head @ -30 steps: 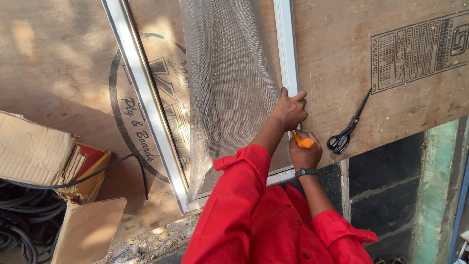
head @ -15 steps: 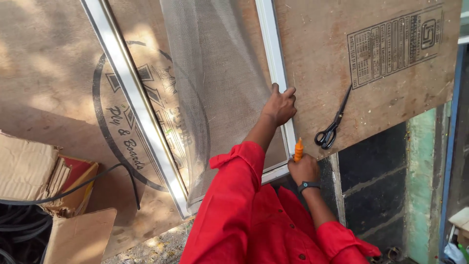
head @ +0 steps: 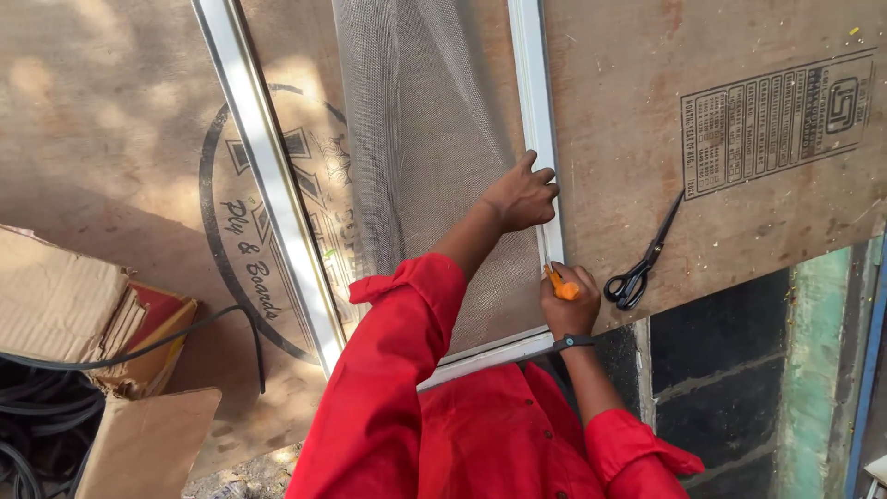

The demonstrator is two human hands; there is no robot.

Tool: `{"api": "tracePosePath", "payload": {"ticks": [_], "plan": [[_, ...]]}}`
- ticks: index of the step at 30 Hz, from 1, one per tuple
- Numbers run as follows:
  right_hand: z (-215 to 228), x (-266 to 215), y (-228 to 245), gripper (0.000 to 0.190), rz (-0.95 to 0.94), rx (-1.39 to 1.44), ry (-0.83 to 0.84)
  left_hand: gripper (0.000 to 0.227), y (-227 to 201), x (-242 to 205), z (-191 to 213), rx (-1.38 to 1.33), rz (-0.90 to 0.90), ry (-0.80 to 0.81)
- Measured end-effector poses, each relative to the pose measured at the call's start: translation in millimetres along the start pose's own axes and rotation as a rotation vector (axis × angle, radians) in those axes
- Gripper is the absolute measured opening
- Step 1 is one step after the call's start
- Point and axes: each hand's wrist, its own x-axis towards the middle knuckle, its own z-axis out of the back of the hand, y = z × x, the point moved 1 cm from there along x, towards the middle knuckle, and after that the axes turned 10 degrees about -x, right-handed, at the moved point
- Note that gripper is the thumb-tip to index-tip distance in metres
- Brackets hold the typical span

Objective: Replacing or repairing a mesh screen on a metal window frame using spline and a roller tool.

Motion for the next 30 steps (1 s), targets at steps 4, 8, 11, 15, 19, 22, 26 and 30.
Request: {"api": "tracePosePath", "payload": {"ticks": [4, 8, 11, 15, 19, 22, 26, 30], "plan": [[-5.9, 2.2, 2.4, 0.021, -0.033, 0.004, 0.006, 0.018, 3.9, 12.5, -5.5, -0.075, 0.022, -0.015], [-6.2, 11.0, 8.4, 0.021, -0.039, 0.06, -0.027, 0.018, 8.7, 22.1, -13.8, -0.134, 0.064, -0.19], [-7.8, 21.0, 12.9, 0.023, -0.013, 0.069, -0.039, 0.019, 9.5, 26.5, -20.1, -0.147, 0.052, -0.143], [-10.9, 31.5, 16.0, 0.022, 0.035, 0.035, -0.068, 0.017, 6.3, 32.0, -27.0, -0.134, 0.058, -0.065], [-17.8, 39.0, 16.5, 0.021, -0.015, 0.103, -0.058, 0.017, 7.5, 34.1, -36.0, -0.138, 0.074, -0.17], [-22.9, 43.8, 11.7, 0.019, 0.019, 0.003, -0.084, 0.019, 6.8, 37.7, -35.9, -0.161, 0.079, -0.163], [-27.3, 57.3, 18.6, 0.019, -0.054, -0.078, -0.039, 0.02, 5.9, 41.7, -34.9, -0.193, 0.127, -0.12], [-17.3, 91.1, 46.0, 0.018, -0.317, -0.148, 0.162, 0.018, 4.7, 46.6, -40.6, -0.181, 0.152, -0.121]]}}
